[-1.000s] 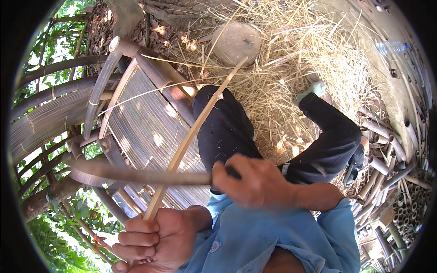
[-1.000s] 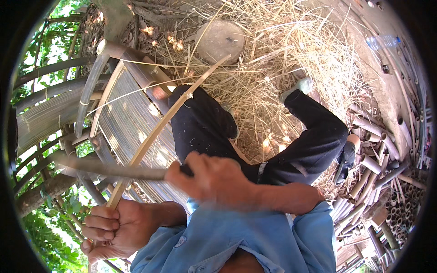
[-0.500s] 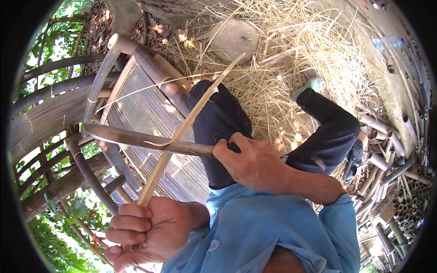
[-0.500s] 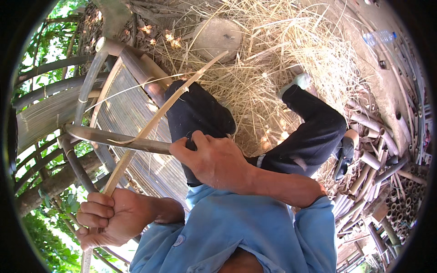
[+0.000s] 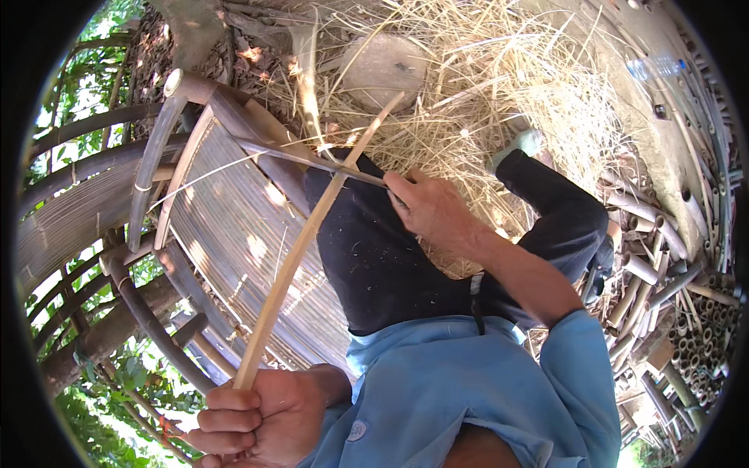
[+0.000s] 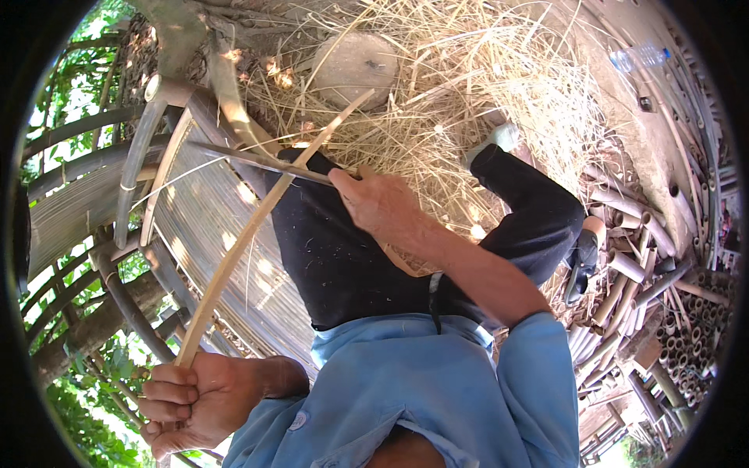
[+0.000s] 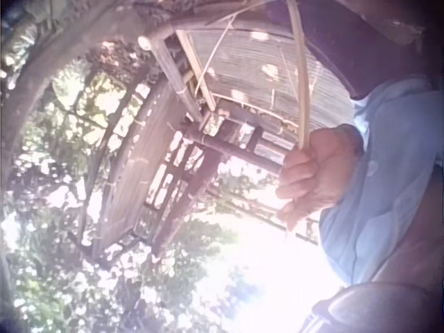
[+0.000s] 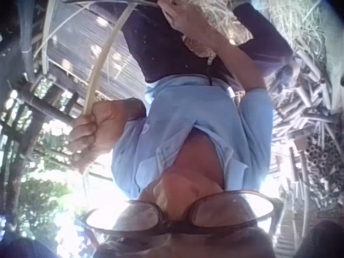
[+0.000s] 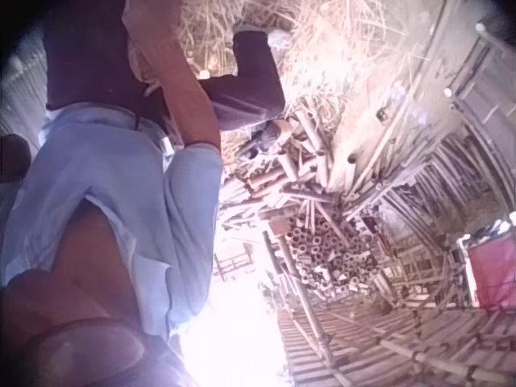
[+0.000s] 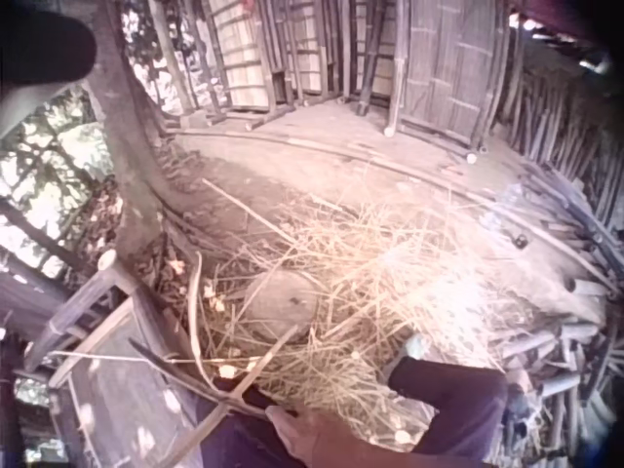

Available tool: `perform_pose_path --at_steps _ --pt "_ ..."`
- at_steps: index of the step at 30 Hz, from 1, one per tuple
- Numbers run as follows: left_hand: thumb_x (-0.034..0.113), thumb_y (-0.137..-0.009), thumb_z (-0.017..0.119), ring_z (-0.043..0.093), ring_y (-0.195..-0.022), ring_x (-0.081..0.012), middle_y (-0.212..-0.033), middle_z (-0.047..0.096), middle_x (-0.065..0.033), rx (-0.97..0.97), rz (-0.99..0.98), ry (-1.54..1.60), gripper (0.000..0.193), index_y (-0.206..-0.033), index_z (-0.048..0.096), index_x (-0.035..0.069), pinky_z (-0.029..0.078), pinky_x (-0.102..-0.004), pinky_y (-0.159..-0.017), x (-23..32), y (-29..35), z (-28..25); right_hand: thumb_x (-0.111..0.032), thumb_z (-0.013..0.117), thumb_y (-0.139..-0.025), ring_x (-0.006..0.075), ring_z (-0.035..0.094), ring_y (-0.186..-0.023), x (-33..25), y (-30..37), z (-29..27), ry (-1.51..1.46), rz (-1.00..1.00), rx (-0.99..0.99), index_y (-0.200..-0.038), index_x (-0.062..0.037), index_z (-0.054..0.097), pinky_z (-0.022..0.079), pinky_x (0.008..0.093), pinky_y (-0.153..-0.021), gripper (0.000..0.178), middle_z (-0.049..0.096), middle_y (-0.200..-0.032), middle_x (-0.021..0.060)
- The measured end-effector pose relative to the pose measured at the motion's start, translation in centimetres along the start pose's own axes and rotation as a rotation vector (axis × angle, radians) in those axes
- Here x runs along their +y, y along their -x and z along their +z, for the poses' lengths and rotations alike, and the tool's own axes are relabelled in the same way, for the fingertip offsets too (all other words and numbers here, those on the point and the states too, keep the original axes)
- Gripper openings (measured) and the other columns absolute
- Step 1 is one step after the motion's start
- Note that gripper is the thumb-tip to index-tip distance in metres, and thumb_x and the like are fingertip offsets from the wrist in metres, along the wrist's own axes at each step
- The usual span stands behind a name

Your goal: The person strips thin layers from a long bamboo pole using a large knife while sitting on a bamboo bench.

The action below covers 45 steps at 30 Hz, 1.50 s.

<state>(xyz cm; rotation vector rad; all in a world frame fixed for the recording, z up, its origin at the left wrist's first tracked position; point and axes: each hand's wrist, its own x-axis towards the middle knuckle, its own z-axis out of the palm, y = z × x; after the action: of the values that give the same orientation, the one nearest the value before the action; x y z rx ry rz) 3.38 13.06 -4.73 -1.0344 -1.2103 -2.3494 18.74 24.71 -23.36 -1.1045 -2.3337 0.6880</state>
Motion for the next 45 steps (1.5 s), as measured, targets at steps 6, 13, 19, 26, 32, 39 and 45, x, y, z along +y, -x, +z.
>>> perform_pose_path --at_steps 6,13,19,26,32,39,45 --pt "0.041 -0.108 0.043 0.027 -0.052 -0.0083 -0.067 0.029 0.0041 -0.033 -0.014 0.045 0.038 -0.083 0.041 0.013 0.026 -0.0231 -0.046 -0.8 -0.5 -1.0 -0.011 0.06 -0.087 0.0243 0.065 -0.062 -3.9 2.4 -1.3 0.105 -0.248 -0.049 -0.11 -0.0089 0.058 0.051 0.0382 -0.044 0.022 0.057 -0.077 0.0137" --pt "0.04 -0.109 0.043 0.027 -0.048 -0.0047 -0.067 0.026 0.0068 0.073 0.027 -0.143 0.032 -0.085 0.044 0.018 0.022 -0.0187 -0.04 -1.1 -0.7 -0.6 -0.012 0.061 -0.09 0.0324 0.066 -0.057 4.0 1.2 1.5 0.016 0.0 -0.221 -0.12 -0.0099 0.055 0.054 0.0396 -0.044 0.031 0.061 -0.084 0.0194" --pt "0.038 -0.11 0.042 0.027 -0.048 -0.004 -0.065 0.024 0.0075 0.095 0.107 -0.141 0.034 -0.082 0.044 0.018 0.02 -0.0188 -0.039 -1.4 -1.3 -0.1 -0.013 0.054 -0.095 0.0344 0.068 -0.063 16.4 0.1 7.8 0.023 0.138 -0.189 -0.117 -0.0136 0.054 0.057 0.0424 -0.052 0.022 0.063 -0.081 0.0198" --pt "0.038 -0.108 0.042 0.029 -0.052 -0.0068 -0.066 0.027 0.0048 -0.018 0.015 0.259 0.035 -0.082 0.042 0.015 0.022 -0.0227 -0.044 -2.2 -2.3 0.6 -0.014 0.054 -0.093 0.0447 0.067 -0.075 29.2 4.8 12.6 0.166 0.549 -0.161 -0.134 -0.015 0.051 0.054 0.0552 -0.066 0.04 0.066 -0.084 0.0242" --pt "0.038 -0.105 0.048 0.032 -0.06 -0.0125 -0.068 0.029 0.0013 0.031 -0.012 0.253 0.034 -0.084 0.043 0.012 0.028 -0.0261 -0.053 -2.5 -3.7 1.3 -0.018 0.058 -0.095 0.0462 0.067 -0.078 24.3 2.5 10.6 0.076 0.585 -0.251 -0.111 -0.0049 0.048 0.05 0.0563 -0.069 0.023 0.065 -0.078 0.0285" --pt "0.042 -0.099 0.058 0.037 -0.066 -0.0163 -0.07 0.035 -0.0023 -0.038 -0.284 0.713 0.037 -0.091 0.053 0.007 0.034 -0.029 -0.06 -1.4 -3.5 1.2 -0.016 0.06 -0.095 0.0478 0.062 -0.067 13.6 -0.2 6.7 -0.153 0.351 -0.189 -0.113 -0.0039 0.049 0.049 0.0546 -0.062 0.025 0.063 -0.07 0.0258" --pt "0.057 -0.1 0.054 0.023 -0.05 -0.0093 -0.065 0.037 0.0027 -0.242 -0.226 0.629 0.052 -0.093 0.057 0.005 0.026 -0.0278 -0.052 -1.0 -2.4 -0.5 -0.017 0.064 -0.095 0.0454 0.061 -0.068 0.6 0.4 0.6 -0.129 0.235 -0.124 -0.104 -0.0032 0.051 0.049 0.0513 -0.064 0.021 0.062 -0.079 0.0235"
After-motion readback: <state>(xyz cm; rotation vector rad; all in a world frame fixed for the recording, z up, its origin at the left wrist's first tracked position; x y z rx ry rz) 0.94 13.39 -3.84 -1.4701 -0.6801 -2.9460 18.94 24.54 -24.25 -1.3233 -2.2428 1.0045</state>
